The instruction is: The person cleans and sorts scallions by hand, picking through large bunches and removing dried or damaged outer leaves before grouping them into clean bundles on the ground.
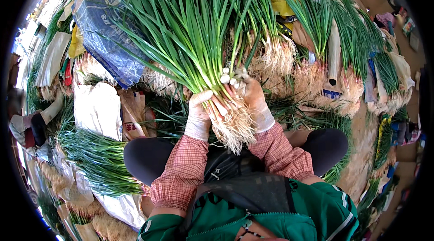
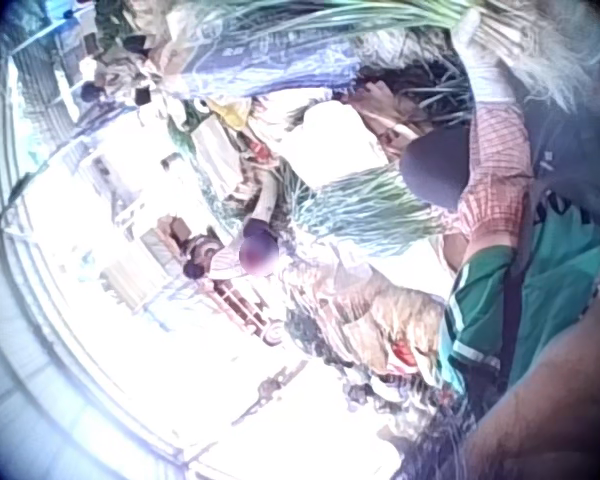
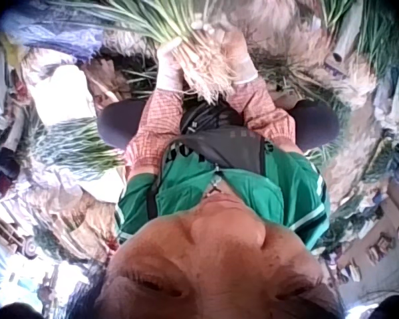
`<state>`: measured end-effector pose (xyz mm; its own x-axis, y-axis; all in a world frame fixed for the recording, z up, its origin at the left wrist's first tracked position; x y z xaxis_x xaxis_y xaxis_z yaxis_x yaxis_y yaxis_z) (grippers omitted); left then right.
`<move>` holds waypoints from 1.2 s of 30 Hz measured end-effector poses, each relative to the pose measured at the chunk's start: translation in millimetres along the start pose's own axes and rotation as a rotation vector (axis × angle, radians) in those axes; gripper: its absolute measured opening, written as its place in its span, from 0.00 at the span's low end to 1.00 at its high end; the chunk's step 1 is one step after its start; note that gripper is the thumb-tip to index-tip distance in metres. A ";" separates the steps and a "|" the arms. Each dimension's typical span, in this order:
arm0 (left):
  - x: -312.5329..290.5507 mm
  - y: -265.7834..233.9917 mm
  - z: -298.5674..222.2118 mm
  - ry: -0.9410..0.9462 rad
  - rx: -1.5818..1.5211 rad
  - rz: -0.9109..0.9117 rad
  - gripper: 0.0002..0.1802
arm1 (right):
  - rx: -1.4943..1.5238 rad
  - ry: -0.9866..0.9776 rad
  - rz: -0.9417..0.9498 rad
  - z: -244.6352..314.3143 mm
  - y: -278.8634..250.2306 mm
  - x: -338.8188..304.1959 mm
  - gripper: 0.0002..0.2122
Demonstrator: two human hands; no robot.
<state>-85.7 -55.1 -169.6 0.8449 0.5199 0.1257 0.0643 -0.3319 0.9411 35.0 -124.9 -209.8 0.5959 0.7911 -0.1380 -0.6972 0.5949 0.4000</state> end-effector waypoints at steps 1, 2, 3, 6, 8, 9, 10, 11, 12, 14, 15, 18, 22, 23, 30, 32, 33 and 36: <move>5.3 14.8 4.3 -0.013 -0.072 0.064 0.41 | 0.216 0.036 -0.062 -17.3 -30.4 22.0 0.11; 4.3 20.9 -0.5 -0.007 -0.139 0.113 0.43 | 0.430 0.179 -0.063 -6.2 -25.4 20.9 0.10; -0.6 21.5 -9.2 0.019 -0.076 0.072 0.43 | 0.643 0.325 -0.096 6.0 -20.5 18.8 0.10; -2.6 29.9 -18.1 0.006 -0.206 0.061 0.43 | -0.876 0.015 0.455 -6.2 -53.7 13.0 0.14; -6.9 30.5 -25.5 0.118 -0.011 -0.050 0.43 | -1.591 -0.285 0.887 0.4 -46.0 4.5 0.18; -7.8 9.9 -22.7 0.066 -0.030 -0.044 0.42 | -1.624 -0.608 0.646 22.5 -40.5 12.0 0.17; -8.9 2.6 -21.9 0.041 -0.028 -0.076 0.41 | -1.616 -0.920 0.388 53.0 -26.2 14.1 0.16; -7.4 -7.9 -16.0 0.005 -0.032 -0.105 0.39 | -1.337 -0.465 0.063 77.8 -19.5 31.7 0.13; -3.9 -9.0 -12.3 -0.023 -0.033 -0.059 0.41 | -1.008 -0.032 -0.236 89.6 -19.0 40.5 0.11; 8.4 9.7 -13.8 -0.023 0.004 0.049 0.43 | -1.323 0.017 -0.098 83.2 -26.1 51.5 0.10; 3.8 18.4 -16.6 -0.011 0.084 0.007 0.46 | -1.479 0.043 -0.025 79.5 -29.7 55.5 0.10; 3.6 5.5 -19.3 -0.076 0.268 -0.041 0.49 | -1.131 -0.325 0.217 72.8 -10.7 -1.4 0.08; -1.9 -12.1 -16.7 -0.180 0.258 -0.047 0.47 | -0.951 -0.046 0.265 69.3 0.2 -27.7 0.10; -1.9 -8.7 -15.7 -0.162 0.231 -0.054 0.46 | -0.636 0.127 0.097 73.7 -21.5 -20.7 0.11; -1.4 2.0 -13.2 -0.048 0.143 -0.046 0.44 | -0.147 0.206 0.030 59.6 42.0 23.3 0.21; 2.4 4.3 -11.5 0.028 0.132 -0.038 0.44 | -0.069 0.206 -0.025 44.1 33.8 24.6 0.15; 2.4 5.8 -11.3 0.040 0.103 -0.021 0.44 | 0.000 0.214 -0.068 37.9 28.3 24.6 0.13; -1.1 6.7 -12.5 0.058 0.024 0.064 0.44 | 0.659 0.338 -0.170 39.1 30.3 22.3 0.12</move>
<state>-92.8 -48.1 -159.5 0.8158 0.5412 0.2038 0.0242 -0.3840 0.9230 42.8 -94.8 -165.3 0.4455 0.7599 -0.4735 -0.1615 0.5884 0.7923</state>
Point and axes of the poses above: each hand's wrist, its own x-axis towards the middle knuckle, its own y-axis out of the palm, z = x × y, the point moved 3 cm from there along x, towards the middle knuckle, and after that the axes turned 1 degree about x, right-handed, at the moved point
